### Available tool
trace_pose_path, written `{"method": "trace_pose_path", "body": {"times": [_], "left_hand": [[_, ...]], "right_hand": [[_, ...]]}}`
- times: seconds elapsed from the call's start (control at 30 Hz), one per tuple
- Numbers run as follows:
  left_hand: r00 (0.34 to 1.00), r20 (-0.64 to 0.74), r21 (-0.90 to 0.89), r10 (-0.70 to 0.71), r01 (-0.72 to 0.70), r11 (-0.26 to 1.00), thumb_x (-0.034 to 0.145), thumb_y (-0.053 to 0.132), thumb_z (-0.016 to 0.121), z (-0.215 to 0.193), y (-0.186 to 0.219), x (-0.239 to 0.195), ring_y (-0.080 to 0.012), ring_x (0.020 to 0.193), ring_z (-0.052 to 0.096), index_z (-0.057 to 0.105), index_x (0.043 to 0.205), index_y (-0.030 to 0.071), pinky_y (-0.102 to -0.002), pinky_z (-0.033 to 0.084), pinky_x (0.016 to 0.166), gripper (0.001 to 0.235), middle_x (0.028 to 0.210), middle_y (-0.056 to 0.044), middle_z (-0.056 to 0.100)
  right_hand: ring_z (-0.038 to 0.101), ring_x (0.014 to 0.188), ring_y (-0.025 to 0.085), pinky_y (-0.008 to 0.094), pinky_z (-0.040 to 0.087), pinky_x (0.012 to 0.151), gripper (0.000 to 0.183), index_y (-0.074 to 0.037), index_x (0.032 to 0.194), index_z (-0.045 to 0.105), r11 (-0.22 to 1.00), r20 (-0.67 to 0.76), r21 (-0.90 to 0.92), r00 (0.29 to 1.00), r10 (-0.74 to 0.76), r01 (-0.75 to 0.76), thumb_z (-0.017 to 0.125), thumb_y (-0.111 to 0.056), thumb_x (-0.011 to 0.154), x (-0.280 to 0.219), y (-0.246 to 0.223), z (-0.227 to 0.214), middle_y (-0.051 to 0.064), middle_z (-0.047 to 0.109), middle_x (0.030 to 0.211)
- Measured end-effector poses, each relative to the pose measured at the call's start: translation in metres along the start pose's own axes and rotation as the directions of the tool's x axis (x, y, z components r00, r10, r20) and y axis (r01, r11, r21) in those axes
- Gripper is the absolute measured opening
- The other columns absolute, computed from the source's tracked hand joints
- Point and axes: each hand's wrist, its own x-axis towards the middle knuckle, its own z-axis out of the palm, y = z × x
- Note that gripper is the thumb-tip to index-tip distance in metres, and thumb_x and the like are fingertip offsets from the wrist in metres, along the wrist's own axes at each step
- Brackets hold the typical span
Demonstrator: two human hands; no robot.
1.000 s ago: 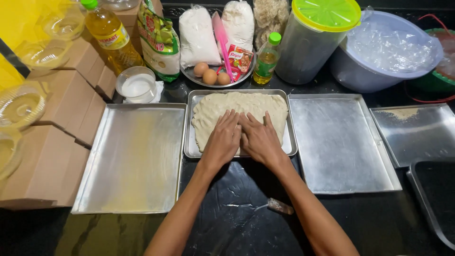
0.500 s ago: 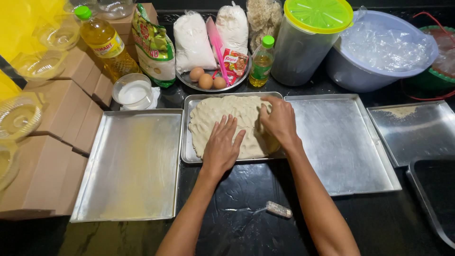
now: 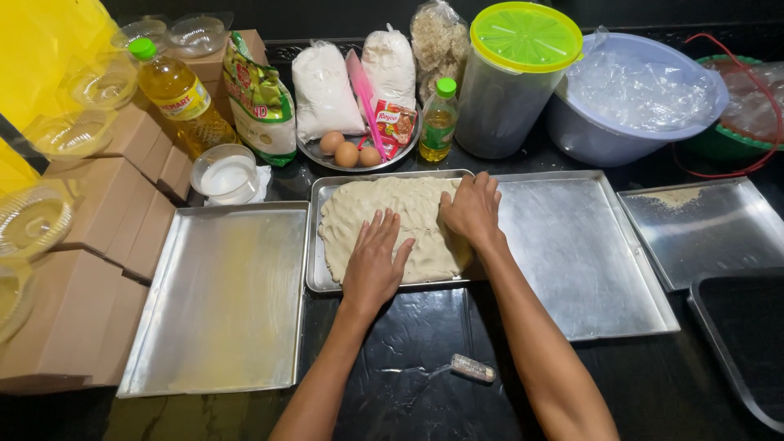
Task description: Preparing and shaping pastry dough by hand on a metal tray.
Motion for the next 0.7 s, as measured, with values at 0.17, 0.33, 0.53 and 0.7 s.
{"method": "trace_pose_path", "body": {"times": [0.17, 0.33, 0.53, 0.7], "left_hand": [[1.0, -0.009, 0.015, 0.011, -0.011, 1.0, 0.102, 0.038, 0.056, 0.001, -0.001, 0.0, -0.0341, 0.147, 0.039, 0.053, 0.143, -0.004, -0.044, 0.025, 0.122, 0.059, 0.152, -0.022, 0.049], [1.0, -0.006, 0.014, 0.008, -0.008, 1.0, 0.102, 0.04, 0.056, 0.002, -0.002, 0.0, -0.0344, 0.147, 0.039, 0.053, 0.144, -0.004, -0.044, 0.026, 0.122, 0.061, 0.152, -0.022, 0.049], [1.0, -0.007, 0.02, 0.013, -0.013, 1.0, 0.102, 0.041, 0.056, 0.004, -0.003, 0.0, -0.0339, 0.147, 0.038, 0.052, 0.145, -0.004, -0.044, 0.025, 0.122, 0.062, 0.153, -0.021, 0.049], [1.0, -0.009, 0.035, 0.004, -0.004, 0.999, 0.102, 0.041, 0.056, 0.004, -0.002, 0.0, -0.0333, 0.147, 0.038, 0.052, 0.145, -0.004, -0.044, 0.025, 0.122, 0.062, 0.153, -0.02, 0.049]], "right_hand": [[0.044, 0.121, 0.04, 0.052, 0.036, 0.102, 0.051, 0.006, 0.119, 0.062, 0.999, 0.014, -0.038, 1.0, 0.025, -0.024, 0.069, -0.033, 0.087, 0.0, -0.008, -0.011, 0.025, 0.051, 0.125], [0.051, 0.11, 0.043, 0.054, 0.037, 0.093, 0.04, 0.003, 0.107, 0.061, 0.997, -0.138, -0.012, 0.988, -0.074, 0.073, 0.073, -0.026, 0.083, -0.009, -0.012, -0.014, 0.026, 0.057, 0.115], [0.065, 0.088, 0.044, 0.054, 0.046, 0.081, 0.029, 0.0, 0.096, 0.054, 0.978, -0.207, -0.012, 0.956, -0.205, 0.207, 0.075, -0.015, 0.084, -0.011, -0.006, -0.013, 0.024, 0.069, 0.089], [0.065, 0.087, 0.04, 0.051, 0.049, 0.08, 0.02, 0.0, 0.099, 0.065, 0.967, -0.322, 0.028, 0.918, -0.231, 0.253, 0.073, -0.01, 0.083, -0.022, -0.01, -0.019, 0.02, 0.07, 0.093]]}}
